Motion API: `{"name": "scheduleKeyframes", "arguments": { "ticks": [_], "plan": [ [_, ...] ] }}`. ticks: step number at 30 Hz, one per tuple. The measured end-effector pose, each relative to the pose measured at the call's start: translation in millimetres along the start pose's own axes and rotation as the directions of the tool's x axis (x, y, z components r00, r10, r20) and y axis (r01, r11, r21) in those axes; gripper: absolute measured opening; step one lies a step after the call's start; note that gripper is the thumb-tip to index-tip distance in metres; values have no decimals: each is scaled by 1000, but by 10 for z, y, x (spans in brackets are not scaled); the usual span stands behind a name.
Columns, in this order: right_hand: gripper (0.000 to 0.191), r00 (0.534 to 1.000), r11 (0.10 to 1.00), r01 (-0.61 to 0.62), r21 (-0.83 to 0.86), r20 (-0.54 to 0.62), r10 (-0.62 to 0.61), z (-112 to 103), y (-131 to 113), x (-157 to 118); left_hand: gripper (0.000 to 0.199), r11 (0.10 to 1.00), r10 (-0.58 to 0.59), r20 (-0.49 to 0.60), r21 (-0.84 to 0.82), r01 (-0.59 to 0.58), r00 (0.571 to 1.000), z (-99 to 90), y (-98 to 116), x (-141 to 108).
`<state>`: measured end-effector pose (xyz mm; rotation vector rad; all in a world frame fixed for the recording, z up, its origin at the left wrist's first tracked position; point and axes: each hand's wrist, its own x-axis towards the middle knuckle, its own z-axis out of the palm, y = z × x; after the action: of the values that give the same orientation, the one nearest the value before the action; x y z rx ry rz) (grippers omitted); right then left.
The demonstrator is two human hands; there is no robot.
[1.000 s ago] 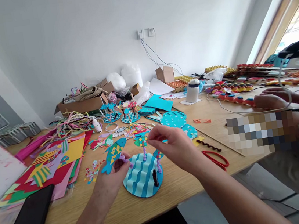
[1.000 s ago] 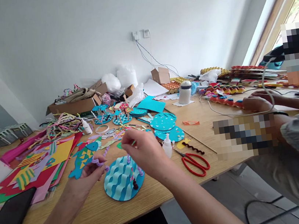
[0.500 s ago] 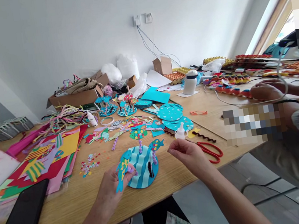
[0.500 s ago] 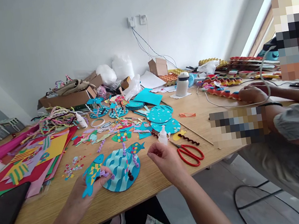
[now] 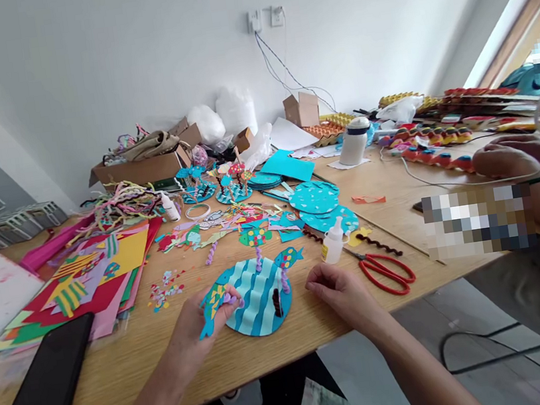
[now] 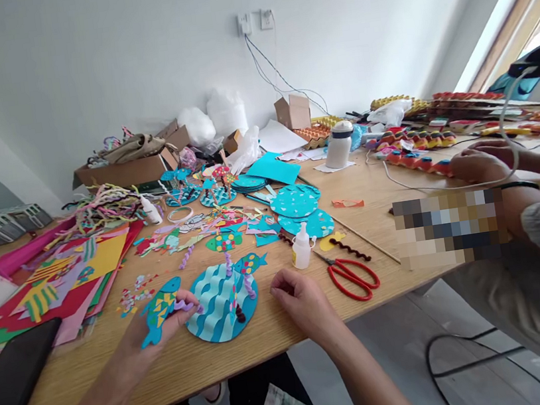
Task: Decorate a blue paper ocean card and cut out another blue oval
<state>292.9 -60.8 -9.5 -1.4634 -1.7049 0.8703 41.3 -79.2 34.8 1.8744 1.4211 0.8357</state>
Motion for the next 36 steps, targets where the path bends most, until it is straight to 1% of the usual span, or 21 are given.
{"name": "scheduleKeyframes", "arguments": {
  "ticks": [3, 8, 12, 15, 18, 22, 25, 31, 36],
  "plan": [
    [10, 1000, 1000, -13, 5, 11, 13, 6, 21, 3, 17, 999, -26, 16, -20, 27, 1000, -15, -30, 32],
    [11, 1000, 1000, -8, -26, 17, 8, 12, 78, -2, 18, 1000, 9, 84, 0, -9, 996, 4, -60, 49],
    [13, 1000, 999, 5, -32, 17, -5, 16, 85, -10, 21, 999, -10, 94, 43, 6, 996, 12, -78, 84],
    [13, 1000, 999, 9, -48, 23, -8, 19, 57, -14, 24, 996, 26, 126, 87, -37, 992, 11, -75, 108],
    [14, 1000, 999, 9, -47, 20, -8, 21, 30, -17, 23, 990, 76, 122, 109, -89, 990, 21, -68, 114],
    [13, 1000, 999, -2, -53, 7, 3, 19, 28, -24, 22, 986, 112, 121, 111, -125, 986, 42, -96, 112],
    [13, 1000, 998, 3, -63, 18, -2, 16, 43, -32, 21, 980, 135, 127, 129, -152, 983, 48, -133, 107],
    [14, 1000, 997, 11, -77, 26, -10, 18, 72, -45, 21, 969, 145, 133, 179, -167, 980, 65, -174, 90],
    [13, 1000, 998, 26, -50, 14, -26, 24, 100, -43, 23, 978, 135, 143, 139, -155, 980, 93, -175, 90]
  ]
}}
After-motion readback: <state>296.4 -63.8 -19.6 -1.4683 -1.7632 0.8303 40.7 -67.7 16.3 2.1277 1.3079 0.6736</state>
